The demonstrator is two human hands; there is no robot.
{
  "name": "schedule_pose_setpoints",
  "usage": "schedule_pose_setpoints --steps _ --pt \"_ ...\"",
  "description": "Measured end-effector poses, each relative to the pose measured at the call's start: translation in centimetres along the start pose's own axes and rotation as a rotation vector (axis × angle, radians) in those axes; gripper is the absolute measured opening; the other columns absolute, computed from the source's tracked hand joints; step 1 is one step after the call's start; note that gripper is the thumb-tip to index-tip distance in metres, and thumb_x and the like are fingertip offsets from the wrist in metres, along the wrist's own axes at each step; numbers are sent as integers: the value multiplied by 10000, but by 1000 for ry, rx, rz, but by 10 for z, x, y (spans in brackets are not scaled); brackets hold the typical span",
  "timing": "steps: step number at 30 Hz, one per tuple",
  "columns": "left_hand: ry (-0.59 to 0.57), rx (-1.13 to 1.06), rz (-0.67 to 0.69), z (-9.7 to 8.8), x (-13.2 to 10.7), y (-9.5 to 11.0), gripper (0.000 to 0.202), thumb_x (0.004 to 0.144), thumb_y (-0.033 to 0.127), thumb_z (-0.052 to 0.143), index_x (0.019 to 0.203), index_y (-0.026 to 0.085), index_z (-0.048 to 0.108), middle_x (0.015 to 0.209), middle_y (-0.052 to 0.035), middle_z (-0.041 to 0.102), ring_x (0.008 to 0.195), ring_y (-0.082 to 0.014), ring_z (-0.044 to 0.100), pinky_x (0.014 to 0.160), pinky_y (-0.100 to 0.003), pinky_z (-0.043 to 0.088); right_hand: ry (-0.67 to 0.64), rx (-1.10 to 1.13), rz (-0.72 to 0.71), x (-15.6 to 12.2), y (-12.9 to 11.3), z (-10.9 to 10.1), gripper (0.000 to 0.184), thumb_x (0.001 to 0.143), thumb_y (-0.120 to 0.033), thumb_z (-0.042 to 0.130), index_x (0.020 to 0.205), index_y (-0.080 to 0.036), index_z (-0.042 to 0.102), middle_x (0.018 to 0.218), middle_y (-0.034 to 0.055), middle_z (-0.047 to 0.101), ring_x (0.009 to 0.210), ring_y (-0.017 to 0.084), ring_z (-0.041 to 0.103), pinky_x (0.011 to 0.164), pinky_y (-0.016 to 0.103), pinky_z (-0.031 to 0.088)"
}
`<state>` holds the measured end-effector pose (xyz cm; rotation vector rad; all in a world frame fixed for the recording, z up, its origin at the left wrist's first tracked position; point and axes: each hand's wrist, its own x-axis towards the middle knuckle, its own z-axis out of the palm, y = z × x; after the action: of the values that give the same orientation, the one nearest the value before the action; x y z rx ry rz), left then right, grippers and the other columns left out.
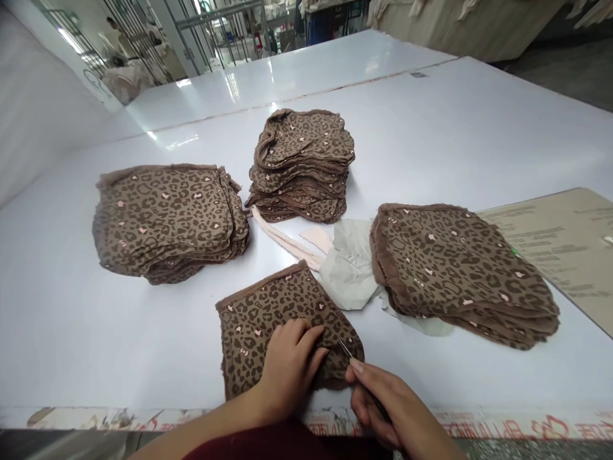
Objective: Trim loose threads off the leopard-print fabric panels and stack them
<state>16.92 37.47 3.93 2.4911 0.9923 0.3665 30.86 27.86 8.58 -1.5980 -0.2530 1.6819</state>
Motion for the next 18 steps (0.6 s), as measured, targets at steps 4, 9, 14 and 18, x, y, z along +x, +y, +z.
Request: schedule_pose_setpoints --steps 4,9,14,18 --pt "-43 -4 -42 -1 4 2 52 838 188 525 828 202 573 841 -7 602 787 -179 548 702 -343 413 -10 9 -3 0 3 1 444 747 -590 514 614 -167 524 483 -58 416 421 47 182 550 220 378" --pt "-51 -75 -53 -4 6 4 82 820 145 526 781 198 576 818 -6 605 774 -171 554 692 -330 393 16 21 1 -1 3 7 404 741 -568 534 744 -164 533 484 -61 440 422 40 200 491 199 283" --pt "-40 -231 -86 -6 4 3 114 792 111 540 819 210 590 817 5 608 782 -164 562 706 -318 394 -53 50 45 8 8 7 421 724 -578 539 764 -162 498 488 -52 493 365 14 173 421 200 124" --pt "-35 -273 -116 -5 4 3 84 784 117 557 771 200 569 778 13 596 761 -157 555 702 -308 390 -95 96 75 15 13 6 488 669 -630 558 776 -155 527 440 -66 464 330 5 161 387 197 102"
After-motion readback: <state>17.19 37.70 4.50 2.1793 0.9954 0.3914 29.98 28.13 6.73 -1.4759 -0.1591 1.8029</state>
